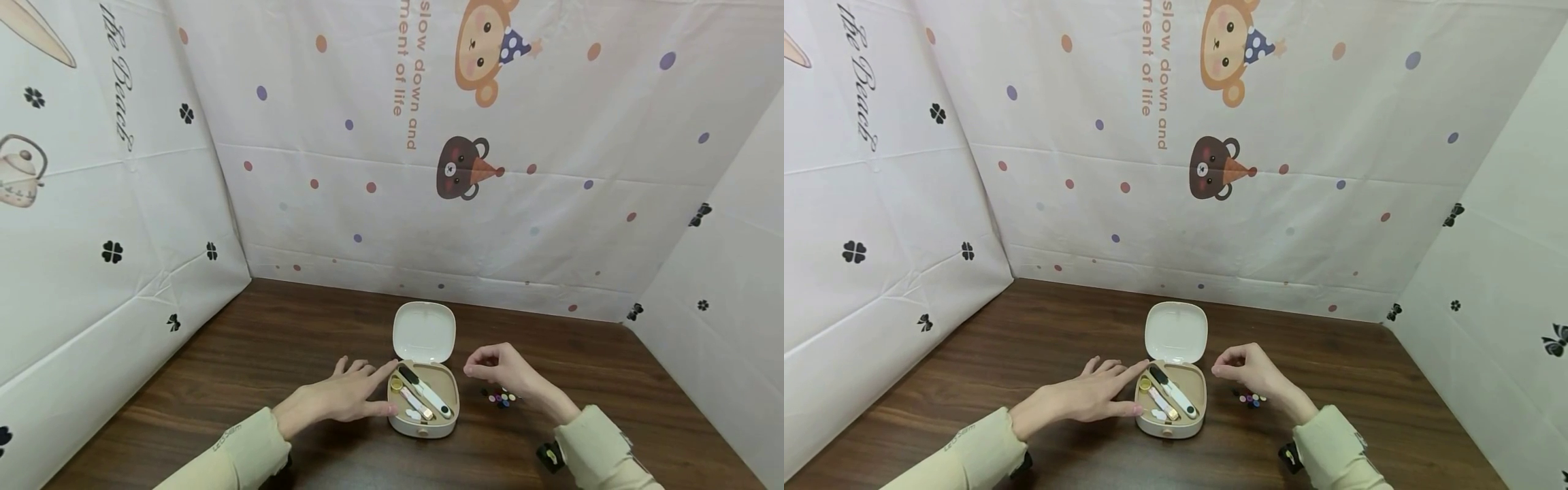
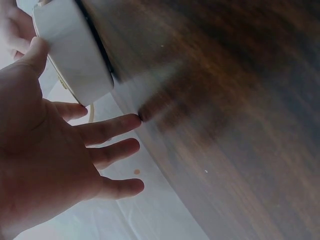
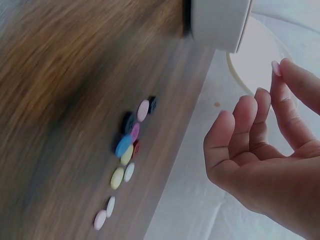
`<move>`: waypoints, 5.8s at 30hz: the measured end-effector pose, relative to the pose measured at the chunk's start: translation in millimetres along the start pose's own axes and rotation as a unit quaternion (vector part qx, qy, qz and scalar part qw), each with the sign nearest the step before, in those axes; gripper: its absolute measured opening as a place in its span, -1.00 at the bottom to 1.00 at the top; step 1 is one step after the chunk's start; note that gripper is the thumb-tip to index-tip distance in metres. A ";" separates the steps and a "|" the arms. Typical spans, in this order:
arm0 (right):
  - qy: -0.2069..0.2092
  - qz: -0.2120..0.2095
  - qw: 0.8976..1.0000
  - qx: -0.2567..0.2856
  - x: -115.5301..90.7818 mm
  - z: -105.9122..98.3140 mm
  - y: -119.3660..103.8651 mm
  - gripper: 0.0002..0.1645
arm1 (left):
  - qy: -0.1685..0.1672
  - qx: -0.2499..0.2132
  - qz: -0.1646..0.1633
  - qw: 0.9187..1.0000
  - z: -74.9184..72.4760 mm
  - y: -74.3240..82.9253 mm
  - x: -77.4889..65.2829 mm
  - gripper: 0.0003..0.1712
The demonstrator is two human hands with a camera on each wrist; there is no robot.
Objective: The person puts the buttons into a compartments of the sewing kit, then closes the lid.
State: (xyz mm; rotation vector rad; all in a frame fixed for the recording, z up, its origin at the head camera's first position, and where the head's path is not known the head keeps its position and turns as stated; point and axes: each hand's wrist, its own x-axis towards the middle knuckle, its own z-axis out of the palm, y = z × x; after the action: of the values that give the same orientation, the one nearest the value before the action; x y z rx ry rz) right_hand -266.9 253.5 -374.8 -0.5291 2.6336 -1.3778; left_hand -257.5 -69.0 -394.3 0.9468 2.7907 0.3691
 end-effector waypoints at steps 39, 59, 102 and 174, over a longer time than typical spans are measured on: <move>0.055 -0.048 0.997 -0.035 33.0 59.1 -20.6 -0.89 | -0.002 0.010 -0.004 1.000 -1.0 0.0 -0.2 -0.02; 0.117 0.003 0.988 -0.101 41.6 75.7 -23.1 -0.90 | -0.003 0.006 -0.001 1.000 -1.0 -1.7 0.9 0.00; 0.122 -0.025 0.988 -0.089 17.8 39.1 -3.5 -0.93 | -0.007 0.016 -0.011 1.000 0.7 -0.6 2.6 -0.02; 0.062 -0.005 0.987 -0.145 -2.0 7.1 21.0 -0.92 | -0.018 0.001 -0.015 1.000 1.0 -1.3 3.6 -0.02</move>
State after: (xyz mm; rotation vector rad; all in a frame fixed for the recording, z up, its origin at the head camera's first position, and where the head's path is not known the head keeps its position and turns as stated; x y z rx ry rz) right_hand -268.4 259.7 -396.1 -0.5027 2.9576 -1.0643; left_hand -260.9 -67.6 -395.9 0.9027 2.7689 0.3415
